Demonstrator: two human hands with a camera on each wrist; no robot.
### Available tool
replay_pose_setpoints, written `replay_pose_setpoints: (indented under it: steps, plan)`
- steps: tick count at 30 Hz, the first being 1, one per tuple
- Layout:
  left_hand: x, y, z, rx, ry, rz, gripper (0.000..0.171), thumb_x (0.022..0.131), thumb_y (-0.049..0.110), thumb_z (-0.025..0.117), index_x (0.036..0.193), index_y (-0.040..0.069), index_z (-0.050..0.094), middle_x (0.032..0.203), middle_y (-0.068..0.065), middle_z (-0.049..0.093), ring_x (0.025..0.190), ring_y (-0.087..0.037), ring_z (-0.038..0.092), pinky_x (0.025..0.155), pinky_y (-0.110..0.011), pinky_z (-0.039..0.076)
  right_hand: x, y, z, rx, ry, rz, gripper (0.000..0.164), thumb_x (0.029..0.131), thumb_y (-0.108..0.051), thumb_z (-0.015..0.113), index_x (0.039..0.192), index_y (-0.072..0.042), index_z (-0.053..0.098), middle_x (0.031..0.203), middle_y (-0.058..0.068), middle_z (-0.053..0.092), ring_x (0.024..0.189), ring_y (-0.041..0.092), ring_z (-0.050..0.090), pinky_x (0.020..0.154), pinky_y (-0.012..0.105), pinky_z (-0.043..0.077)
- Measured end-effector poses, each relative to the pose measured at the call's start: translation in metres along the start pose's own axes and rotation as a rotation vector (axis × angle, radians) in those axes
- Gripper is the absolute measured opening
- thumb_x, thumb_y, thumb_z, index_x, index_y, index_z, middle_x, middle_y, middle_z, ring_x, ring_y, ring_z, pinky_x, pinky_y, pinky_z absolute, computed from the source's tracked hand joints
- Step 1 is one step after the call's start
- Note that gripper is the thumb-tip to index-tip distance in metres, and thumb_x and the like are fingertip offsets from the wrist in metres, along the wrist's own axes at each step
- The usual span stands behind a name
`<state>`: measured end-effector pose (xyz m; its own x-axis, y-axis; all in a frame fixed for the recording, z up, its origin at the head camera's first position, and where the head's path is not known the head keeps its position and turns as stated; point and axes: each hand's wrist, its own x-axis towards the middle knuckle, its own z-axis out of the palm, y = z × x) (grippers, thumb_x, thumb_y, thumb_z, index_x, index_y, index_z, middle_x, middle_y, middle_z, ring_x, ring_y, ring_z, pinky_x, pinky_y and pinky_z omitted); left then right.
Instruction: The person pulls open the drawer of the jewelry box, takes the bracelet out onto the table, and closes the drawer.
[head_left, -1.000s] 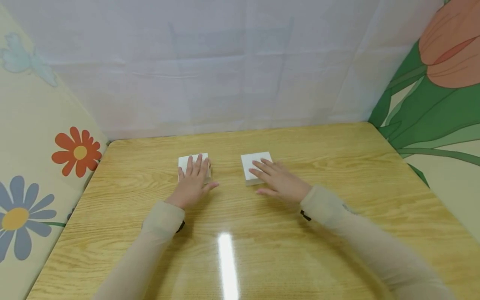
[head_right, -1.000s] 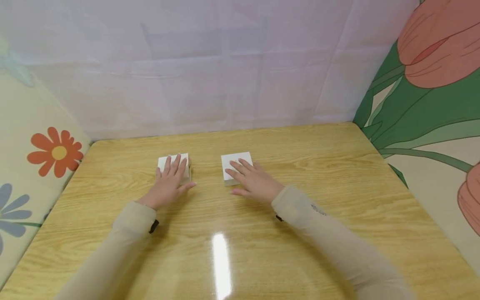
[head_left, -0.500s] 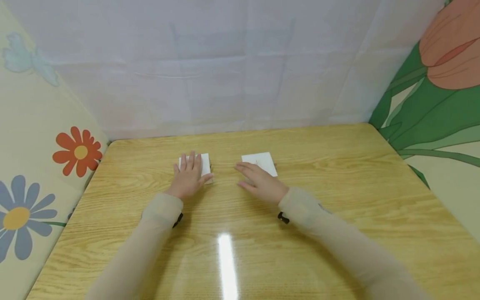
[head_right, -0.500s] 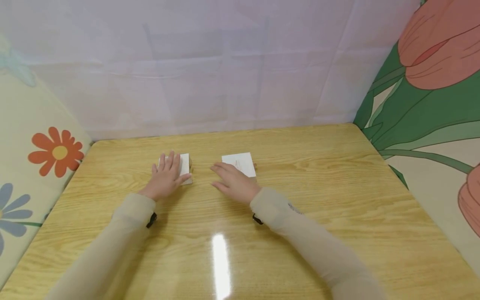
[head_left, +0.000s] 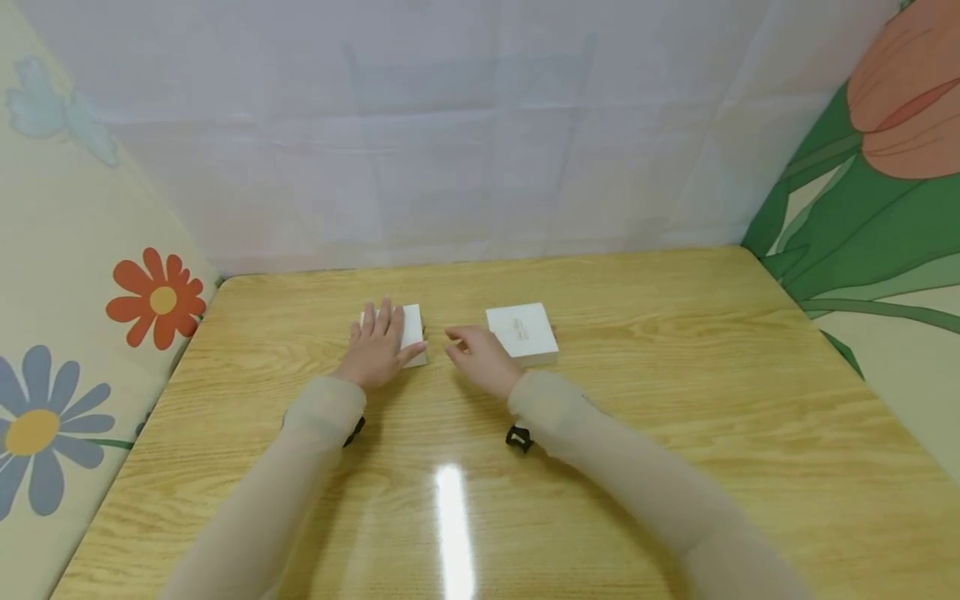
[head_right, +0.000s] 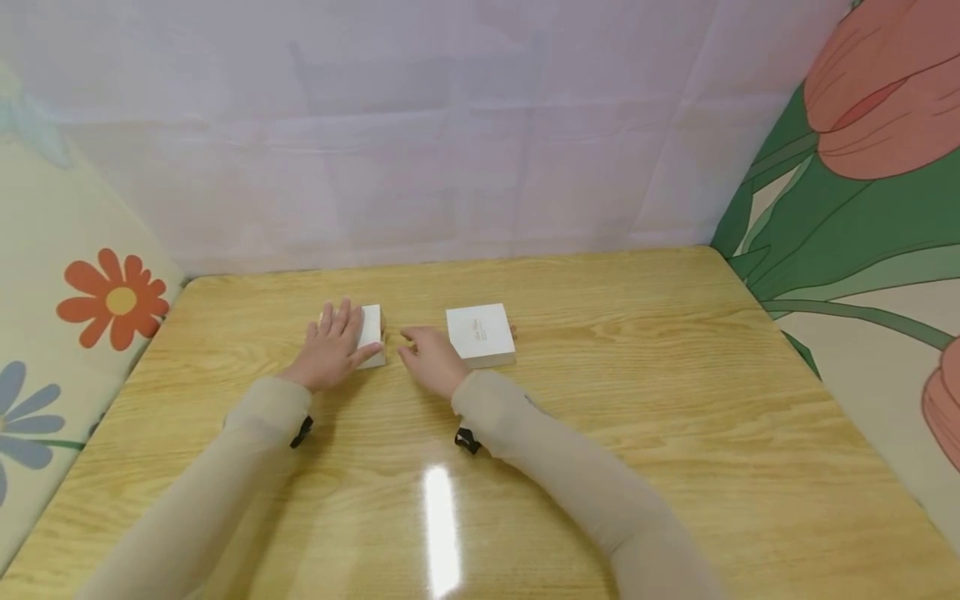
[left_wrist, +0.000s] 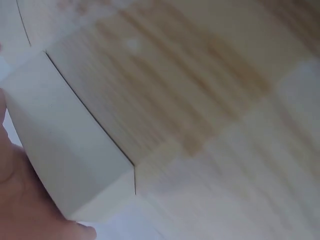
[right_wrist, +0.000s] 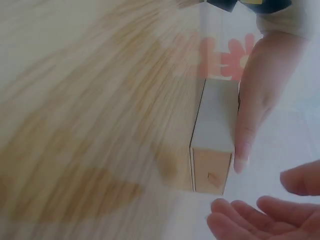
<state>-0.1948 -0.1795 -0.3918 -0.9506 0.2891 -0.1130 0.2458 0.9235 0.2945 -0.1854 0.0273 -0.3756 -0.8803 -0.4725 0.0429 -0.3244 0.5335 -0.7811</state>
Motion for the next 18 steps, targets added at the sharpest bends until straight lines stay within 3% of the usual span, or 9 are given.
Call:
replay_pose_setpoints:
  steps: [9, 12, 14, 18]
  plan:
    - [0.001, 0.000, -0.002, 0.003, -0.051, 0.017, 0.077, 0.105, 0.046, 0.035, 0.153, -0.006, 0.005, 0.159, -0.025, -0.005, 0.142, -0.046, -0.013, 0.111, -0.063, -0.002, 0.023, -0.004, 0.016, -0.020, 0.067, 0.178, 0.031, 0.099, -0.009, 0.053, 0.124, 0.007, 0.062, 0.124, 0.020, 0.063, 0.118, 0.032, 0.058, 0.101, 0.039, 0.044]
    - [0.001, -0.002, -0.002, -0.003, -0.058, 0.018, 0.077, 0.105, 0.046, 0.035, 0.153, -0.007, 0.005, 0.158, -0.026, -0.005, 0.142, -0.047, -0.014, 0.111, -0.064, -0.002, 0.029, -0.006, 0.018, 0.025, 0.058, 0.257, 0.032, 0.100, -0.014, 0.052, 0.122, 0.005, 0.064, 0.124, 0.018, 0.063, 0.118, 0.030, 0.057, 0.101, 0.039, 0.044]
    - [0.001, -0.003, -0.002, -0.003, -0.062, 0.017, 0.077, 0.105, 0.046, 0.035, 0.152, -0.007, 0.005, 0.158, -0.026, -0.004, 0.142, -0.048, -0.013, 0.111, -0.065, -0.001, 0.033, -0.009, 0.021, 0.063, 0.054, 0.294, 0.031, 0.100, -0.016, 0.051, 0.118, 0.004, 0.066, 0.117, 0.017, 0.066, 0.111, 0.028, 0.060, 0.096, 0.038, 0.046]
    - [0.000, -0.005, -0.004, 0.013, -0.068, 0.014, 0.077, 0.105, 0.045, 0.035, 0.153, -0.007, 0.006, 0.158, -0.027, -0.002, 0.142, -0.049, -0.011, 0.111, -0.065, 0.001, 0.041, -0.011, 0.027, 0.127, 0.066, 0.334, 0.029, 0.100, -0.017, 0.051, 0.101, 0.004, 0.071, 0.084, 0.009, 0.066, 0.079, 0.018, 0.058, 0.073, 0.027, 0.047]
